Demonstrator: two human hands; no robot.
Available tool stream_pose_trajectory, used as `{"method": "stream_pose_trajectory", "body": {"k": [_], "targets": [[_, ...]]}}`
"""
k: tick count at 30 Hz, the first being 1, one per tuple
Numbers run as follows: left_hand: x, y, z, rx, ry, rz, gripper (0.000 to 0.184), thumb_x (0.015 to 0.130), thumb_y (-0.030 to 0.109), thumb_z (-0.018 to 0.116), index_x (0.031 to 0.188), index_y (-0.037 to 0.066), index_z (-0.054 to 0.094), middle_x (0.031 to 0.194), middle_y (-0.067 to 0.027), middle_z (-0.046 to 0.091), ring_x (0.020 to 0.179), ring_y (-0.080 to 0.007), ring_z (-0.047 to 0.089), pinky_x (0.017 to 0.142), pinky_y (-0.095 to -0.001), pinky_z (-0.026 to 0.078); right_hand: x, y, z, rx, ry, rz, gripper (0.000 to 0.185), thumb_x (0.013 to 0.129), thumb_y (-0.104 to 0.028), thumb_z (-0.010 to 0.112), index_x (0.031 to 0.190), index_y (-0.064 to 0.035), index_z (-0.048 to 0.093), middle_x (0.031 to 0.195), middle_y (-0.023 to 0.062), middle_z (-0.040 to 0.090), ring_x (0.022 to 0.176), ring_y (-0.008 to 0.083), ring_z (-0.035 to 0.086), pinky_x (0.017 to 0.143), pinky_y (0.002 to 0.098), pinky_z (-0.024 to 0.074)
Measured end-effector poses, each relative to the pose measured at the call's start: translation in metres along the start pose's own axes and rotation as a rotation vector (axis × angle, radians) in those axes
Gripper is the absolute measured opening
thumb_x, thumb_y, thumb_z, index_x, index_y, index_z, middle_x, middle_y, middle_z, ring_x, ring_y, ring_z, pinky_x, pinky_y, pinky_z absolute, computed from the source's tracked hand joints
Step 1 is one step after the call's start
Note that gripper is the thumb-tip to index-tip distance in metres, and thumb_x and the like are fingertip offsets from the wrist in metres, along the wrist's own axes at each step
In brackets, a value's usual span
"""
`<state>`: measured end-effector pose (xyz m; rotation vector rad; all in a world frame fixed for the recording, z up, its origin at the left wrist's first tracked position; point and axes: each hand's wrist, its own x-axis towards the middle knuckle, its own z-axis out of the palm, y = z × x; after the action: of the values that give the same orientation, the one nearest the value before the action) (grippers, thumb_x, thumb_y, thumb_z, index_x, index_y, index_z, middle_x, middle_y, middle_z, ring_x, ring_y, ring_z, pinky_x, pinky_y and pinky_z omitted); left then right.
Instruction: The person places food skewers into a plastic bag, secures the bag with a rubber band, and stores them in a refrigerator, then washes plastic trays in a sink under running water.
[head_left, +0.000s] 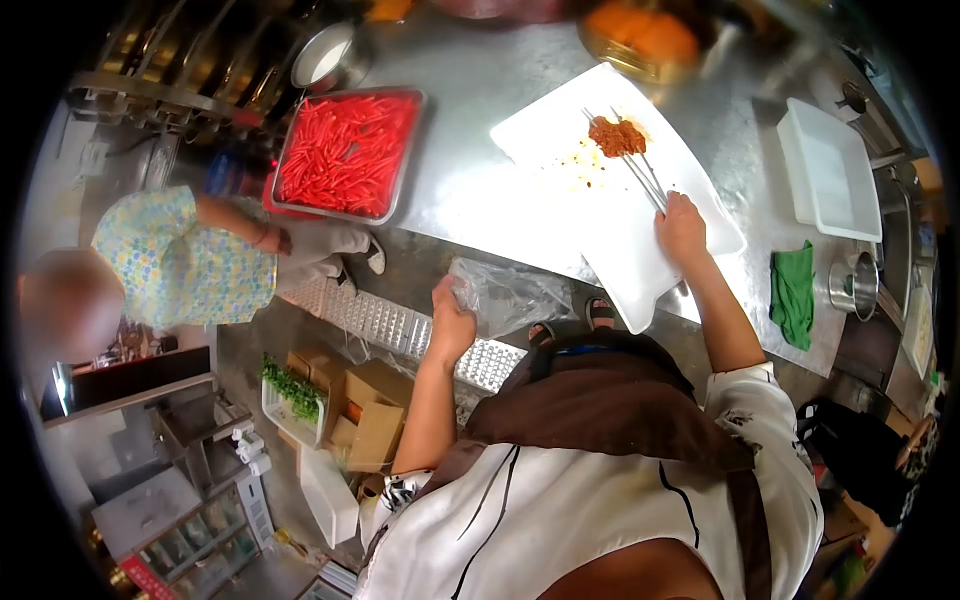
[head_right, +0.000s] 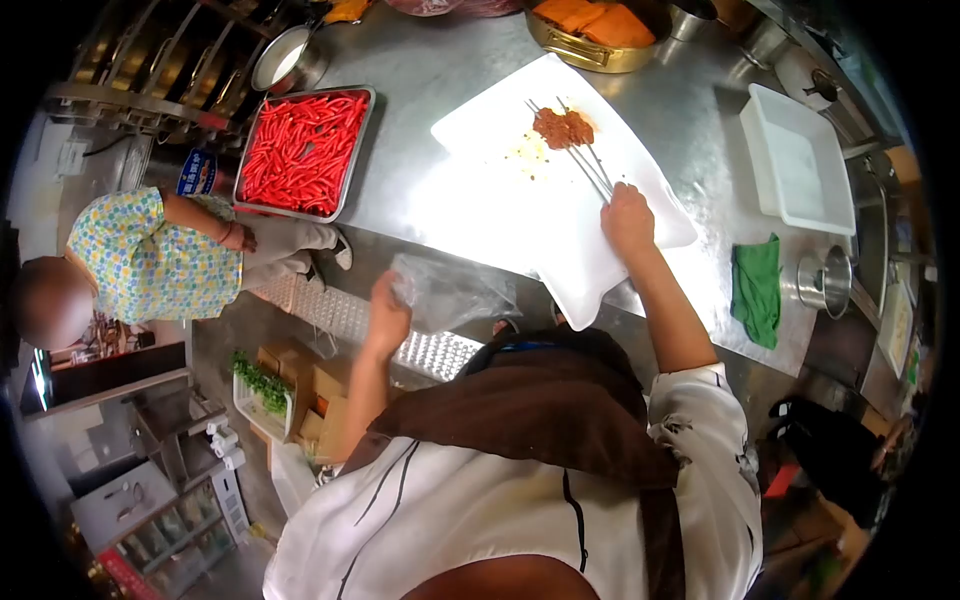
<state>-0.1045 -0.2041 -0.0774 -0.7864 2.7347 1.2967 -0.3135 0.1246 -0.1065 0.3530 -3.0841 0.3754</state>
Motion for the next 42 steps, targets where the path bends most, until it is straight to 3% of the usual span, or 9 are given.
{"method": "stream_pose_trajectory", "body": {"k": [5,7,9,11,14,19,22,33,42], "targets": [[-0.009,0.049,-0.049,0.060,-0.104,0.122,0.054,0.064,-0.009,0.039,0.118,-0.004,0.042,0.106,-0.0155,0.053,0.093,-0.0268,0.053,0.084,-0.0314,0.041,0.009,0.005,0.005,0.198,-0.080,-0.045,0.020,0.080,-0.015,0.052,0.094,-0.0015,0.047,0.068,0.0130,0.054,0.059,0.0266,0.057,0.057,0.0380,0.0474],[-0.002,0.067,-0.070,-0.914,-0.344,-0.347,0.049,0.067,-0.013,0.039,0.116,-0.006,0.045,0.103,-0.0146,0.056,0.083,-0.0183,0.054,0.072,-0.0241,0.043,0.009,-0.009,-0.028,0.672,-0.496,0.240,0.018,0.085,-0.018,0.048,0.092,-0.0020,0.045,0.060,0.0078,0.050,0.047,0.0178,0.051,0.045,0.0327,0.0436],[0.013,0.065,-0.083,-0.950,-0.265,-0.335,0.047,0.069,-0.014,0.040,0.114,-0.005,0.048,0.092,-0.0093,0.060,0.071,-0.0128,0.056,0.059,-0.0177,0.042,0.010,-0.006,-0.029,0.805,-0.540,0.260,0.018,0.086,-0.020,0.046,0.091,-0.0022,0.046,0.059,0.0056,0.047,0.044,0.0145,0.047,0.042,0.0303,0.0409],[0.023,0.044,-0.071,-0.398,0.064,-0.182,0.033,0.074,-0.006,0.044,0.105,-0.006,0.054,0.089,-0.0121,0.062,0.066,-0.0170,0.058,0.056,-0.0225,0.043,0.011,-0.006,-0.030,0.937,-0.578,0.286,0.018,0.088,-0.021,0.045,0.090,-0.0025,0.046,0.059,0.0034,0.045,0.040,0.0113,0.043,0.038,0.0278,0.0381],[0.027,0.042,-0.071,0.552,-0.117,0.060,0.020,0.078,0.008,0.052,0.091,-0.005,0.060,0.092,-0.0153,0.060,0.068,-0.0246,0.057,0.059,-0.0318,0.044,0.013,-0.002,-0.031,1.039,-0.621,0.370,0.019,0.088,-0.022,0.045,0.088,-0.0035,0.048,0.059,0.0014,0.044,0.041,0.0102,0.040,0.038,0.0264,0.0365],[0.035,0.070,-0.068,1.089,0.208,0.431,0.026,0.079,0.026,0.056,0.074,0.002,0.060,0.078,-0.0159,0.055,0.069,-0.0348,0.056,0.064,-0.0446,0.044,0.017,0.014,-0.014,1.337,-0.717,0.451,0.016,0.088,-0.022,0.047,0.084,-0.0063,0.049,0.057,-0.0015,0.042,0.039,0.0082,0.037,0.035,0.0224,0.0317],[0.048,0.093,-0.079,0.912,0.431,0.541,0.032,0.082,0.031,0.053,0.074,0.001,0.060,0.074,-0.0156,0.055,0.071,-0.0357,0.055,0.069,-0.0472,0.041,0.019,0.012,-0.023,1.319,-0.731,0.454,0.013,0.087,-0.020,0.048,0.084,-0.0071,0.050,0.056,-0.0023,0.041,0.038,0.0064,0.035,0.033,0.0212,0.0289],[0.075,0.126,-0.099,-0.209,0.159,-0.114,0.047,0.084,0.041,0.049,0.113,0.004,0.054,0.100,-0.0147,0.059,0.085,-0.0246,0.060,0.061,-0.0317,0.050,-0.011,-0.020,-0.090,1.348,-0.647,0.286,0.015,0.090,-0.019,0.044,0.093,-0.0069,0.052,0.055,-0.0027,0.039,0.038,0.0041,0.027,0.033,0.0192,0.0227],[0.110,0.055,-0.041,-0.136,0.375,-0.199,0.031,0.069,0.018,0.072,0.086,-0.003,0.057,0.071,-0.0055,0.058,0.063,-0.0123,0.052,0.055,-0.0271,0.043,-0.036,-0.073,-0.104,1.459,-1.143,0.225,0.016,0.090,-0.016,0.042,0.099,-0.0057,0.052,0.055,-0.0020,0.038,0.039,0.0052,0.027,0.034,0.0186,0.0233]]}}
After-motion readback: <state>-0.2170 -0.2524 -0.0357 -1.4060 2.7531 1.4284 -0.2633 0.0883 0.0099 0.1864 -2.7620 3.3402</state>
